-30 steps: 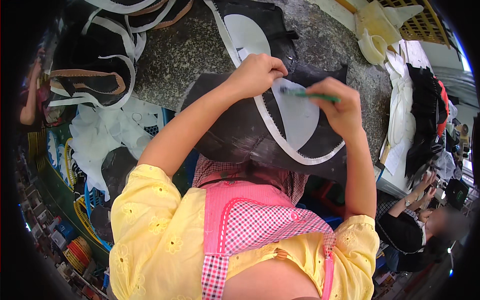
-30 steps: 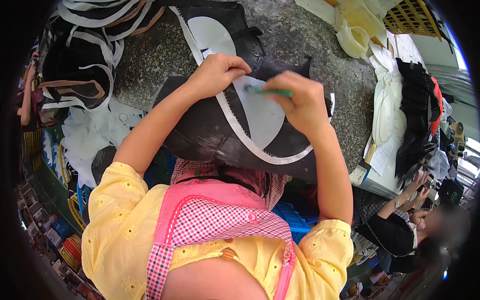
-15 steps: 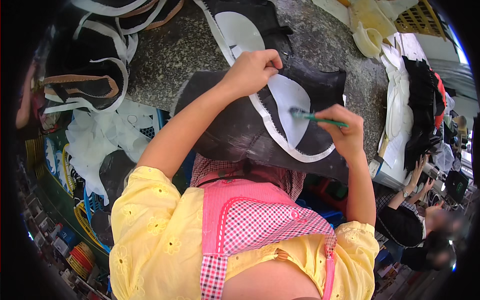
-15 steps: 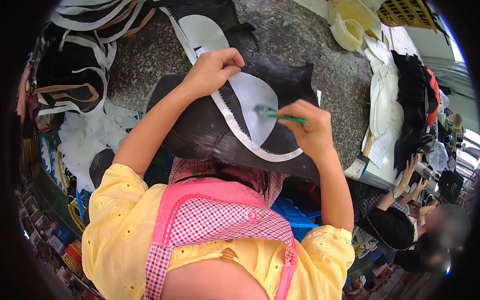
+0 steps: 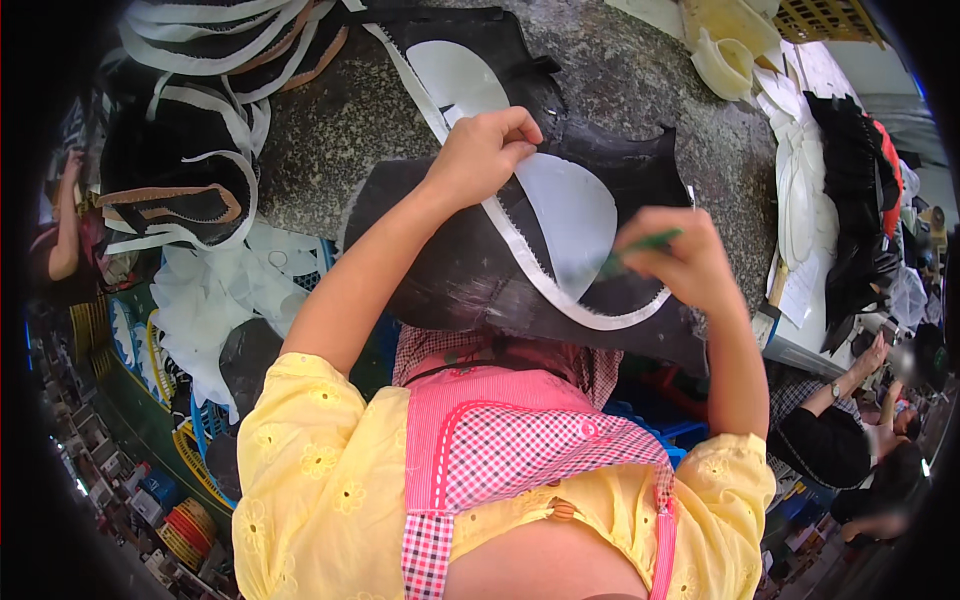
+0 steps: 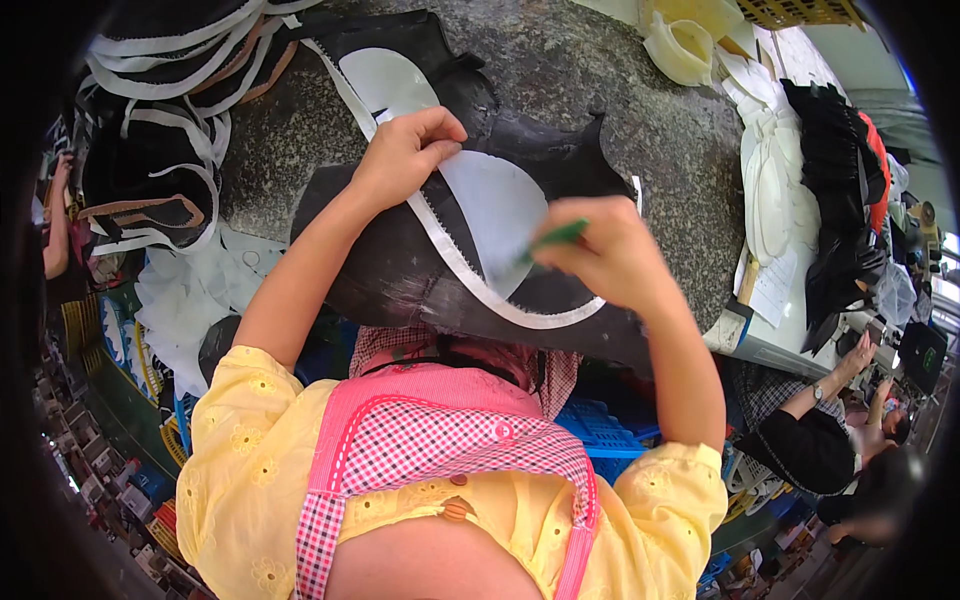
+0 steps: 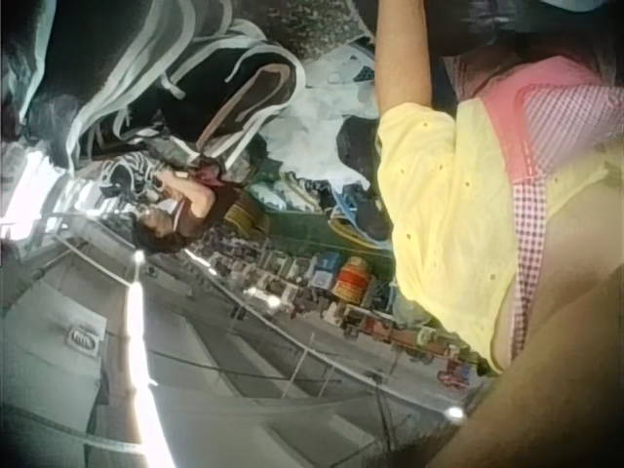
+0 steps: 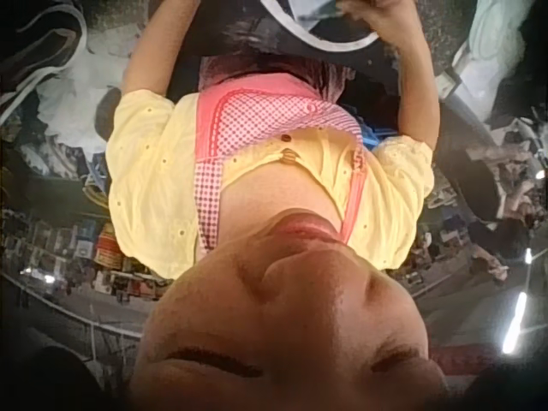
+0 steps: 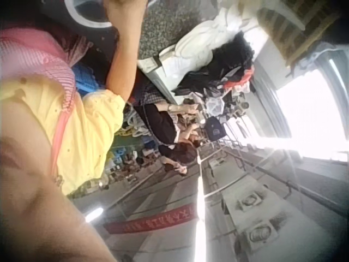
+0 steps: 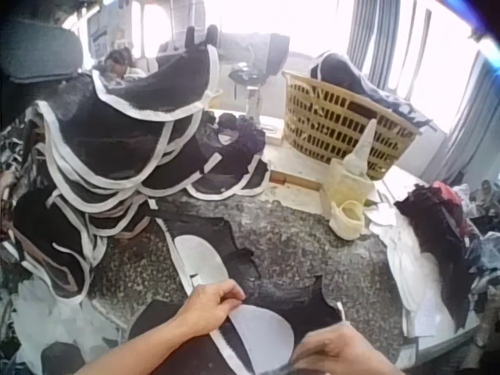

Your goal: The recorder is assembling and inspecting shoe upper components in a factory setting.

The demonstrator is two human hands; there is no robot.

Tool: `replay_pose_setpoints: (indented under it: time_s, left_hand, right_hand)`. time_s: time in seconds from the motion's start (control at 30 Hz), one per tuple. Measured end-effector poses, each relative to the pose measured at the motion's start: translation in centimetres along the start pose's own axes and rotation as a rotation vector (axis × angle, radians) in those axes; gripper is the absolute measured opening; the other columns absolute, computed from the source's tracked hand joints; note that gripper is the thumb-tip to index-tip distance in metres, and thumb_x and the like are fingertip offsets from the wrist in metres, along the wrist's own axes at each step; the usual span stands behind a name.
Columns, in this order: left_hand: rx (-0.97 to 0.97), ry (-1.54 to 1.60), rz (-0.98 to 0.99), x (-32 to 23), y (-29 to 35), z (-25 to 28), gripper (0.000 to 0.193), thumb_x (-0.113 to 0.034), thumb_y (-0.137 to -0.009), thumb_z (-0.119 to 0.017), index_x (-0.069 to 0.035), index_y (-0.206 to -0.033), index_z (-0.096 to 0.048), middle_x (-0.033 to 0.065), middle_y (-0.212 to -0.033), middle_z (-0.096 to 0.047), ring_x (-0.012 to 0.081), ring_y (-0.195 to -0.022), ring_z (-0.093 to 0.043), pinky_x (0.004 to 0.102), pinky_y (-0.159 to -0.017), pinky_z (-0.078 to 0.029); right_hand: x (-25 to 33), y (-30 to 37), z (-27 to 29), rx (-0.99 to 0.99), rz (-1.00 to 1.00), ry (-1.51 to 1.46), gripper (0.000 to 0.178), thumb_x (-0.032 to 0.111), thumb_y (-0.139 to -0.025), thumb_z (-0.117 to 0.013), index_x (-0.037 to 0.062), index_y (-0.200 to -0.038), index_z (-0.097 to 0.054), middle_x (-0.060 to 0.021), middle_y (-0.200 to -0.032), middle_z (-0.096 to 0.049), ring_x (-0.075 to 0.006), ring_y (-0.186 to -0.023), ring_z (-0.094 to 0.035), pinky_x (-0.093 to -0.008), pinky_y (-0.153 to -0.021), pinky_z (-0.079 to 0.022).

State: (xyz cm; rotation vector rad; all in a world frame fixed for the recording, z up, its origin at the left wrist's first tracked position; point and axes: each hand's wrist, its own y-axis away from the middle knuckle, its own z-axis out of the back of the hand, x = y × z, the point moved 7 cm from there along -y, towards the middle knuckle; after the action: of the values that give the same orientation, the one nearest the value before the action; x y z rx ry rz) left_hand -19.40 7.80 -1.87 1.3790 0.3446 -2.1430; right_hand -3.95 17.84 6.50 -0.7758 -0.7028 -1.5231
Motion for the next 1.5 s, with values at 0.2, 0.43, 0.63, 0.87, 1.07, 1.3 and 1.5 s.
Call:
replay_pose_setpoints:
  time_s: [0.2, 0.43, 0.63, 0.87, 1.07, 1.3, 1.5]
  left_hand:
    - [0.225, 0.171, -0.041, -2.1, 0.5, -0.2, 0.023, -0.008, -0.078, -0.056, -0.002, -0.100, -0.060, 0.0070, -0.076, -0.063, 0.0124, -0.068, -0.057, 0.0259, -0.064, -0.045]
    - [0.253, 0.131, -0.005, -3.8, 2.2, 2.0, 0.019, -0.003, -0.076, -0.059, 0.000, -0.094, -0.061, 0.0048, -0.075, -0.063, 0.0092, -0.067, -0.056, 0.0237, -0.063, -0.045]
    - [-0.225, 0.152, -0.346, -10.3, 3.6, 7.0, 0.008, 0.001, -0.077, -0.058, -0.001, -0.083, -0.063, 0.0029, -0.070, -0.062, 0.0070, -0.063, -0.054, 0.0198, -0.059, -0.043]
    - [-0.546, -0.293, -0.969, -14.7, 10.1, 5.2, 0.023, 0.003, -0.071, -0.062, -0.001, -0.093, -0.059, 0.0113, -0.083, -0.065, 0.0209, -0.066, -0.062, 0.0255, -0.053, -0.049]
    - [-0.164, -0.315, -1.346, -13.2, 13.3, -3.2, 0.015, -0.009, -0.067, -0.060, -0.001, -0.080, -0.060, 0.0132, -0.088, -0.062, 0.0194, -0.066, -0.059, 0.0251, -0.057, -0.049]
    - [-0.052, -0.340, -1.201, -9.5, 13.0, -4.9, 0.019, -0.004, -0.063, -0.062, -0.001, -0.082, -0.059, 0.0132, -0.094, -0.060, 0.0226, -0.071, -0.060, 0.0288, -0.061, -0.052]
    - [0.023, -0.346, -1.105, -7.4, 12.4, -5.6, 0.025, -0.001, -0.060, -0.059, 0.002, -0.084, -0.060, 0.0160, -0.094, -0.059, 0.0279, -0.076, -0.059, 0.0324, -0.065, -0.051]
  right_hand:
    - [-3.7, 2.0, 15.2, -0.835, 0.015, -0.487, 0.028, 0.004, -0.075, -0.062, -0.0025, -0.101, -0.054, -0.0062, -0.073, -0.058, -0.0087, -0.049, -0.052, -0.0181, -0.040, -0.039]
    - [-14.2, -3.7, 20.1, -1.206, 0.022, -0.246, 0.016, 0.004, -0.077, -0.061, 0.0051, -0.092, -0.056, -0.0030, -0.068, -0.056, -0.0071, -0.042, -0.051, -0.0183, -0.037, -0.040]
    - [-21.8, -4.2, 24.4, -1.149, -0.424, 0.465, 0.048, 0.042, -0.072, -0.063, 0.0000, -0.094, -0.058, -0.0123, -0.077, -0.062, -0.0225, -0.072, -0.060, -0.0355, -0.068, -0.046]
    - [-5.9, 2.7, 11.6, -0.501, -0.100, -0.334, 0.076, 0.068, -0.072, -0.047, -0.0016, -0.103, -0.057, -0.0043, -0.077, -0.061, -0.0036, -0.053, -0.047, -0.0160, -0.045, -0.034]
    - [-6.1, 8.5, 3.1, -0.372, -0.274, -0.895, 0.071, 0.064, -0.074, -0.045, -0.0032, -0.095, -0.051, -0.0018, -0.075, -0.058, -0.0040, -0.052, -0.047, -0.0165, -0.043, -0.034]
    - [-6.7, 9.6, 2.1, -0.455, -0.428, -0.465, 0.010, 0.009, -0.076, -0.062, 0.0006, -0.076, -0.056, 0.0012, -0.063, -0.054, -0.0029, -0.052, -0.045, -0.0174, -0.045, -0.034]
    - [-9.3, 9.7, 1.4, -0.556, -0.422, -0.208, 0.009, 0.008, -0.075, -0.061, -0.0004, -0.072, -0.057, 0.0020, -0.060, -0.054, -0.0031, -0.054, -0.046, -0.0187, -0.050, -0.038]
